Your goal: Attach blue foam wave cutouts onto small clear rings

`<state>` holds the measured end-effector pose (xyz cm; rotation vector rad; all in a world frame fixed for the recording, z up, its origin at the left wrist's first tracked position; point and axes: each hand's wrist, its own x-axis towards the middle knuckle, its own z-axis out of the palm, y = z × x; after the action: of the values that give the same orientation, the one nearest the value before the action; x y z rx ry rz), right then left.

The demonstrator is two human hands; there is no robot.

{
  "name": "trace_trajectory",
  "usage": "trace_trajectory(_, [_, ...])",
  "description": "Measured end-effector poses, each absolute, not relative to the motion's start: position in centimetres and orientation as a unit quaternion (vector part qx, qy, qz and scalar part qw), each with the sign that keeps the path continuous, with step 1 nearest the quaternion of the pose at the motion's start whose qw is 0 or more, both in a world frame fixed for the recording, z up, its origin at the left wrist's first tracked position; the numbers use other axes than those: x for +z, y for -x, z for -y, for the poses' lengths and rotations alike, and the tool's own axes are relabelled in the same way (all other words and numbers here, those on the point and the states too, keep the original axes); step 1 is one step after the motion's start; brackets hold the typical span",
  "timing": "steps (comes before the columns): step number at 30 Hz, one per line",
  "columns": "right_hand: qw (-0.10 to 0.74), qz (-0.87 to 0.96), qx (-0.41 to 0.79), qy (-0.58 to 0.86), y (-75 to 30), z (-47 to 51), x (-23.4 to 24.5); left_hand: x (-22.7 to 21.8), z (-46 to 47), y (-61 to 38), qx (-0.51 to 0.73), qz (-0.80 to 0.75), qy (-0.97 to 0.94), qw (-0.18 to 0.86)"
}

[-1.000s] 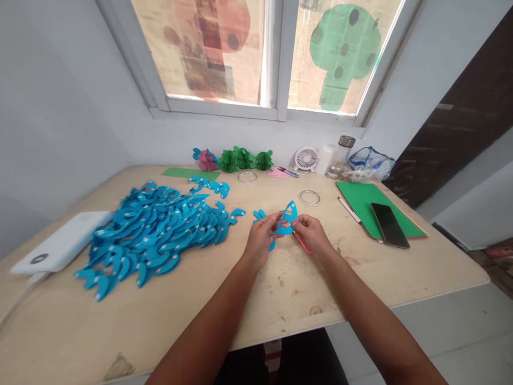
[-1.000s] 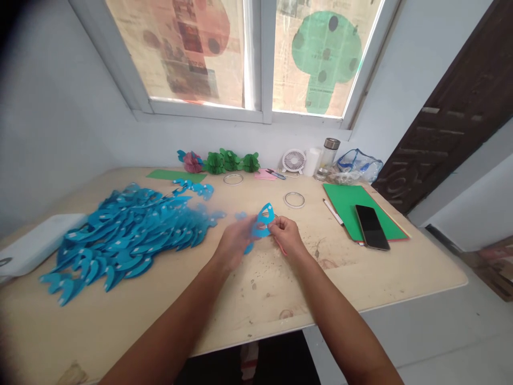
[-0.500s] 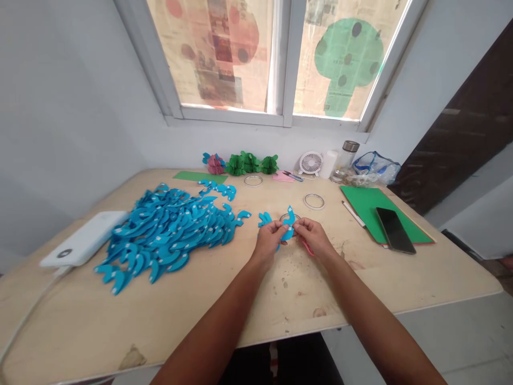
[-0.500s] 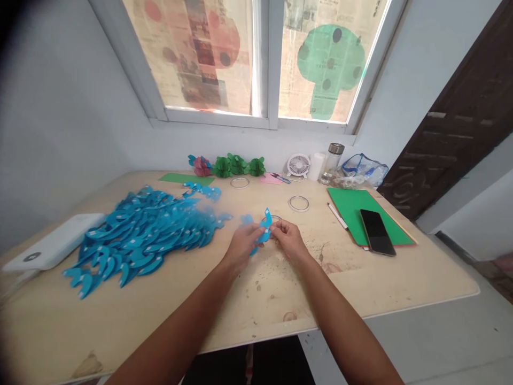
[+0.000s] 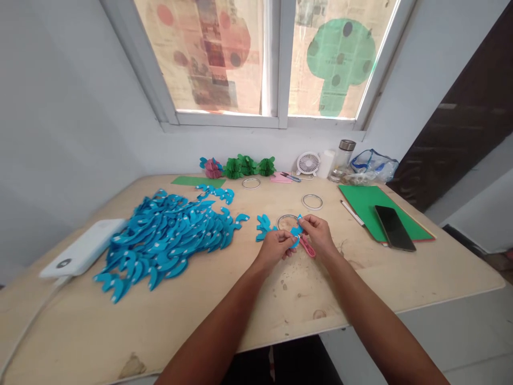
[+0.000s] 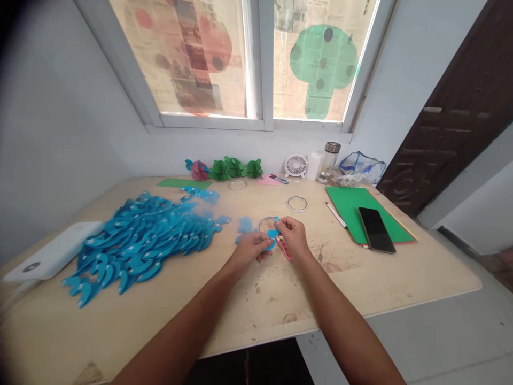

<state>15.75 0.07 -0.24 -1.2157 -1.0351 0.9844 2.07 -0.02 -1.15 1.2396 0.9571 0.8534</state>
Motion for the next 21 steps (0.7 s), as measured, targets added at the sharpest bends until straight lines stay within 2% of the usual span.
trace_trajectory(12, [0.59,0.446,0.391,0.548,-15.61,0.16,0.25,-0.61,0.21,-2.23,0.36,-0.39,-0.554,0.641])
trace_trajectory(21, [0.615,0.44,0.343,0.558,-16.41,-0.47,-0.67,-1.22,-0.15,-2.34,0.377,-0.393,-0.594,0.592])
